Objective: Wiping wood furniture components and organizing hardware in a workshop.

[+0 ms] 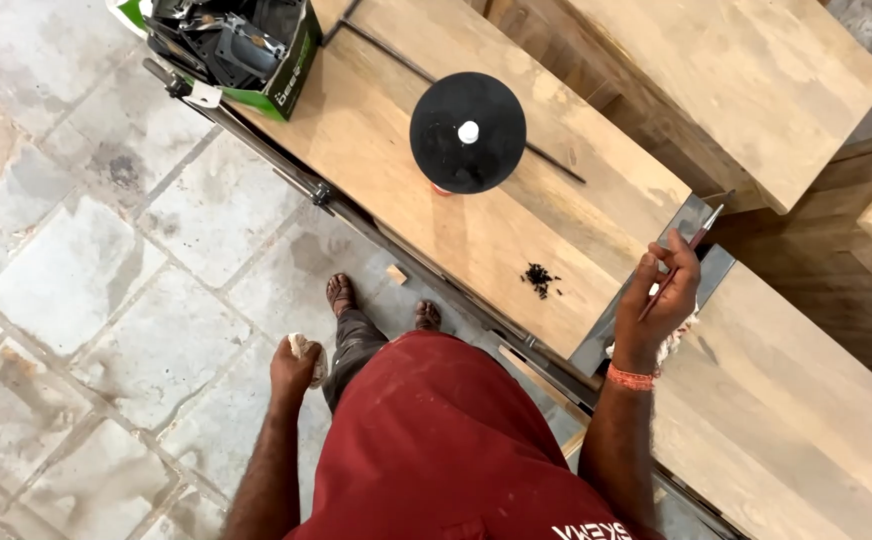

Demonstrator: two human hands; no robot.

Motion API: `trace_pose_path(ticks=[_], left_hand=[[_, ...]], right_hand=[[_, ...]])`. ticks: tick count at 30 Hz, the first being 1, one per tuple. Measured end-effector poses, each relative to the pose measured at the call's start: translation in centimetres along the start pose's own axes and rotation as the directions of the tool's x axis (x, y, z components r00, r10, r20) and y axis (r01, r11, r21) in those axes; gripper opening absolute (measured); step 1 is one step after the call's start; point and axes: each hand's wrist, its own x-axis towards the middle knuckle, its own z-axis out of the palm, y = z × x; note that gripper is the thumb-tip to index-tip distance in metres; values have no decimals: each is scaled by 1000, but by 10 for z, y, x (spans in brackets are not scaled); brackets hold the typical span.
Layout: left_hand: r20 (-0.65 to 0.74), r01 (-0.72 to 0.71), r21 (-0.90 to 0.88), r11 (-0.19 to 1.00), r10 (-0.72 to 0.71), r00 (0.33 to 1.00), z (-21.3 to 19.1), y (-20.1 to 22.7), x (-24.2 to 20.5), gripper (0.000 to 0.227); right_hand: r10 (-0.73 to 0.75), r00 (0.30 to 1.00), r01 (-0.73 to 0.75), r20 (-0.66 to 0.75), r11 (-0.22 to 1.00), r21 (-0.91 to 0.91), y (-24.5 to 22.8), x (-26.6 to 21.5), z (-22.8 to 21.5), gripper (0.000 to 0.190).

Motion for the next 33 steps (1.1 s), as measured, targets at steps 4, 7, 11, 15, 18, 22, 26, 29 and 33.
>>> trace_pose_path(ticks=[4,7,11,15,18,22,26,29,33], left_hand=[[18,21,36,999,-21,1000,7,-20,-3,43],[30,29,73,997,-32,999,10,-41,-8,45],[48,118,91,989,-123,991,8,-54,-17,47],[45,138,54,989,-140,989,12,-59,-19,46],[6,98,87,991,-99,995,15,-55,-18,47],[-9,69,45,997,-69,998,17,-28,-16,41],[-45,5,-20,1000,-6,999,16,6,-11,41],[-27,-99,-91,991,97,995,15,42,-6,36],[-34,-162,-137,977,158,987,10,99,-7,33]], right_hand=[[23,1000,-22,-18,999,29,-2,-3,-8,30],[41,999,-40,-28,999,33,6,-6,-13,29],[48,998,-47,-28,998,38,9,-7,-17,28],[62,998,-62,-9,997,40,8,-5,-14,29],[43,999,-44,5,998,55,7,-4,-11,28],[6,1000,-7,9,997,72,5,-3,-6,28],[22,1000,-23,16,997,79,3,-5,-8,28],[57,998,-59,18,995,82,1,-7,-11,27],[72,997,-74,27,993,91,8,-13,-16,26]])
